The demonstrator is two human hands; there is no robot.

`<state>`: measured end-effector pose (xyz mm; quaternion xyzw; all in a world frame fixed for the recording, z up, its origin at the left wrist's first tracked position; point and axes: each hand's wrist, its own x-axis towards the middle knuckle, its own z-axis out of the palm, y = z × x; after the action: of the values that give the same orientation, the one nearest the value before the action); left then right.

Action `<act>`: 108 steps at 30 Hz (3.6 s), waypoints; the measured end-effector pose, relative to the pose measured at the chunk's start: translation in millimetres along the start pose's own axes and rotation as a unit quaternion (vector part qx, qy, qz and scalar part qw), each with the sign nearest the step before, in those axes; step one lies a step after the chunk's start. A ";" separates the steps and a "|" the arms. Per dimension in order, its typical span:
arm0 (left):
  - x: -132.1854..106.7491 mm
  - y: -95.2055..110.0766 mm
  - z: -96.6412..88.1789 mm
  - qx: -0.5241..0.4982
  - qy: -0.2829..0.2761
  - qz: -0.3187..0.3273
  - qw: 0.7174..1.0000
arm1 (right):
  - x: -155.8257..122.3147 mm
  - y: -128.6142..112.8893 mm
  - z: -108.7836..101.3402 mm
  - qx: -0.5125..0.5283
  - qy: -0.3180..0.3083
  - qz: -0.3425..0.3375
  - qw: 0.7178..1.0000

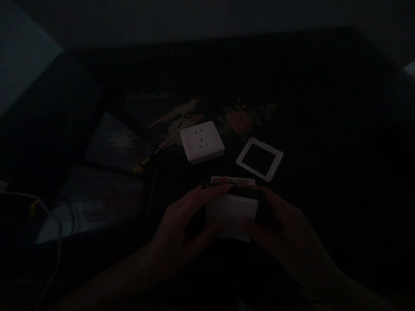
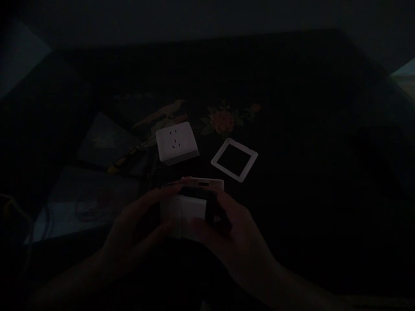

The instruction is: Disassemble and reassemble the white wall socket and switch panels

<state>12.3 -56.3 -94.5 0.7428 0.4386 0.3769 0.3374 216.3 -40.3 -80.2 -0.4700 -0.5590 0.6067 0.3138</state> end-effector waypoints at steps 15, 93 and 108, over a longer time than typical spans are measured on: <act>-2.7 0.4 3.8 -0.085 0.045 -0.073 0.993 | -5.7 2.7 3.2 -0.071 0.005 -0.071 0.995; -2.9 1.8 9.2 -0.209 0.054 -0.303 0.928 | 1.4 12.1 -1.0 -0.251 0.078 -0.290 0.920; 8.6 3.9 19.7 -0.268 0.019 -0.289 0.919 | -0.9 5.8 -5.2 -0.419 0.036 -0.394 0.817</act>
<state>33.5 -53.3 -98.6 0.4586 0.5227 0.3805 0.6096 222.3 -40.1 -85.3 -0.3176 -0.8848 0.1210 0.3186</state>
